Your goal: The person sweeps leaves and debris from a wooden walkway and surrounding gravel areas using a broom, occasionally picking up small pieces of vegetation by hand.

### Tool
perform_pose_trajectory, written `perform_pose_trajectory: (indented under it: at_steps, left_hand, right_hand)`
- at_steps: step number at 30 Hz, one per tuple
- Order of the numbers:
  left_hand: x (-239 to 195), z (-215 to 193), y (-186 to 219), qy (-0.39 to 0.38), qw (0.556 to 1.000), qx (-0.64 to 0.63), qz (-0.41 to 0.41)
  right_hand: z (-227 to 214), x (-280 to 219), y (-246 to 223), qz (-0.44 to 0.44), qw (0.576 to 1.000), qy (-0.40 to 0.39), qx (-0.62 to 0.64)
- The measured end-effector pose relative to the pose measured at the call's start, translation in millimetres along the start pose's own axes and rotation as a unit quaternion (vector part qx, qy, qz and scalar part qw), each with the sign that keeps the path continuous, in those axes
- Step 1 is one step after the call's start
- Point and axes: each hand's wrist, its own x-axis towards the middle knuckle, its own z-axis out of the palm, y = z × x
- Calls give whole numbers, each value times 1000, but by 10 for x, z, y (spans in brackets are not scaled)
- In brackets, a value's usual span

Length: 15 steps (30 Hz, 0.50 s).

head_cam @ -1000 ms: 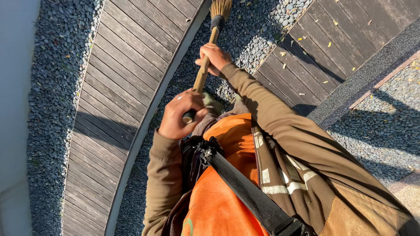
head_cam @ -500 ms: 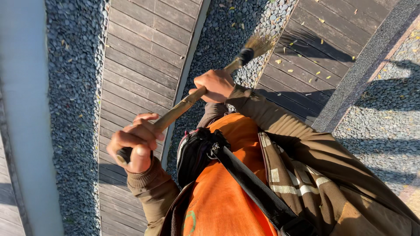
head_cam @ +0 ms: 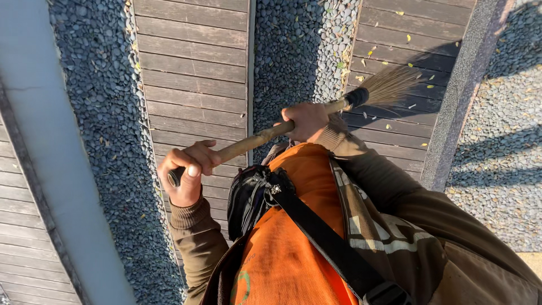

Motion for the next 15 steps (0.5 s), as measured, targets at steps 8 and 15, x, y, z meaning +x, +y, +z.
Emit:
perform_pose_trajectory:
  at_steps: [8, 15]
  left_hand:
    - [828, 930, -375, -368, 914, 160, 58]
    - [1067, 974, 3, -202, 979, 24, -11]
  right_hand:
    - [-271, 3, 685, 62, 981, 147, 115]
    - [-690, 0, 618, 107, 993, 22, 51]
